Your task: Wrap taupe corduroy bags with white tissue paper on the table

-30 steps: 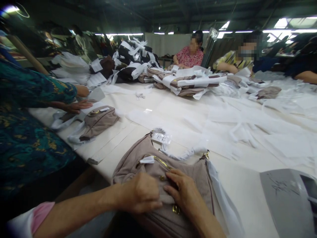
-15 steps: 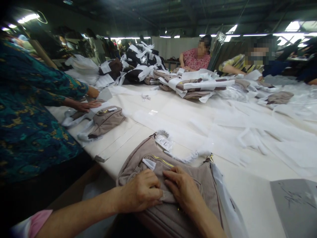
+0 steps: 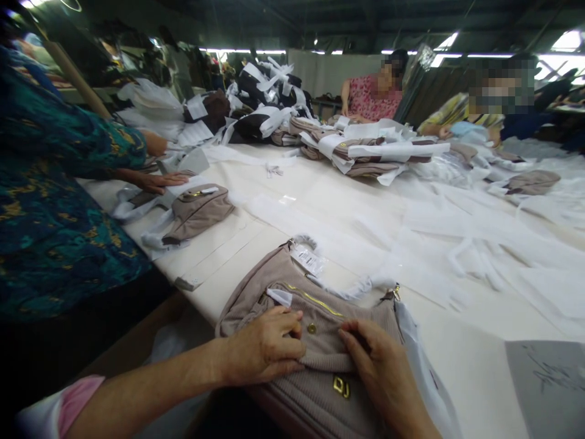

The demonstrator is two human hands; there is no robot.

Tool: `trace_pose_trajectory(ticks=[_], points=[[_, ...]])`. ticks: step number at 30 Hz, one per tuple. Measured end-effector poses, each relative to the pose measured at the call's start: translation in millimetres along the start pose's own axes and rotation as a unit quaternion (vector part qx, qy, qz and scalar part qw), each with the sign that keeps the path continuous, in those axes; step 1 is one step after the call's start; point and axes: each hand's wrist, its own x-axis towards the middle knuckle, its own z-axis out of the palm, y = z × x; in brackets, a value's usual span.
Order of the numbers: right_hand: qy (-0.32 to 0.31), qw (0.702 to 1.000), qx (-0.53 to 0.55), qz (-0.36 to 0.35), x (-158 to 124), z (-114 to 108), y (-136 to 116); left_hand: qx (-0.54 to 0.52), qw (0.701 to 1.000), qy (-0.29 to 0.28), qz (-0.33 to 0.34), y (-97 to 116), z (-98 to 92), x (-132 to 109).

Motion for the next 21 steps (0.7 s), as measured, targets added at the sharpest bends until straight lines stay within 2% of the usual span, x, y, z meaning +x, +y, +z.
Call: trace_pose_trajectory(ticks=[4, 11, 15, 18, 21], points=[[-0.049, 0.996, 0.040, -0.060, 14.3, 14.8, -11.9, -0.007, 1.000, -0.002, -0.003, 1.0, -2.0, 0.4], [-0.114, 0.992, 0.019, -0.058, 29.4, 26.4, -16.7, -0.002, 1.000, -0.002, -0.002, 1.8, -2.1, 0.3], [-0.112, 0.990, -0.043, -0.073, 29.7, 30.7, -20.5, 0.003, 1.000, 0.000, 0.000, 1.0, -0.5, -0.1], [-0.103, 0.980, -0.124, -0.120, 25.4, 36.7, -29.9, 0.002, 1.000, -0.006, 0.004, 0.0, 0.3, -0.2], [-0.160, 0.972, -0.080, -0.153, 18.6, 28.7, -37.5, -0.003, 1.000, -0.015, 0.005, -0.8, 0.4, -0.8]])
